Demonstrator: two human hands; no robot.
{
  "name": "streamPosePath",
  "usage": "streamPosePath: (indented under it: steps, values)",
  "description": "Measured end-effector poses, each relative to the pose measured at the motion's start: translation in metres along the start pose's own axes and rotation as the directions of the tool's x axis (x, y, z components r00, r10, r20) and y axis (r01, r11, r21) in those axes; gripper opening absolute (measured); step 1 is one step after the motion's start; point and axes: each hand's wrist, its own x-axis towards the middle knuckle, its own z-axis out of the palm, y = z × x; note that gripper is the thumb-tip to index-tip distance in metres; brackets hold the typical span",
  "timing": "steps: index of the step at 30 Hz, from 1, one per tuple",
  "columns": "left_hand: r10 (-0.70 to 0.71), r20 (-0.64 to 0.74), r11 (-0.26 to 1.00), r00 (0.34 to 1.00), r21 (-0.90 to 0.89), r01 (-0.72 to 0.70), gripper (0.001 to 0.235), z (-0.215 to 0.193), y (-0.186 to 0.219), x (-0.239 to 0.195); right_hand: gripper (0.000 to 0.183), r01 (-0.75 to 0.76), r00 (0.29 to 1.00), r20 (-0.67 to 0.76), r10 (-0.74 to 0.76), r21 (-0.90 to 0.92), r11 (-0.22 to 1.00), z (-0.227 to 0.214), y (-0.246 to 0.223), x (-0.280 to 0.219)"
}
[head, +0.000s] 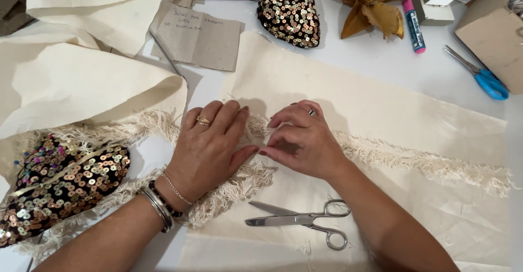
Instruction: Decorating a piece of white fabric by attaching and trimming a decorative fringe using scissors
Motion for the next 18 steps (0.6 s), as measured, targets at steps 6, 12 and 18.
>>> streamPosePath:
  steps: [6,12,18]
  values:
    - [0.069,-0.011,0.992,0.998,-0.108,-0.070,0.042,0.009,0.002,0.000,0.018,-0.008,0.999,0.035,0.014,-0.179,0.984,0.008,-0.001,0.001]
    - [0.111,-0.005,0.993,0.994,-0.038,-0.111,0.043,0.006,0.005,-0.001,0.016,-0.058,0.998,0.014,0.057,0.039,0.998,0.002,0.016,-0.014]
    - [0.155,-0.005,0.988,0.988,0.020,-0.155,0.032,0.003,0.016,-0.006,0.012,-0.118,0.989,0.080,0.121,-0.046,0.992,0.000,-0.012,0.013]
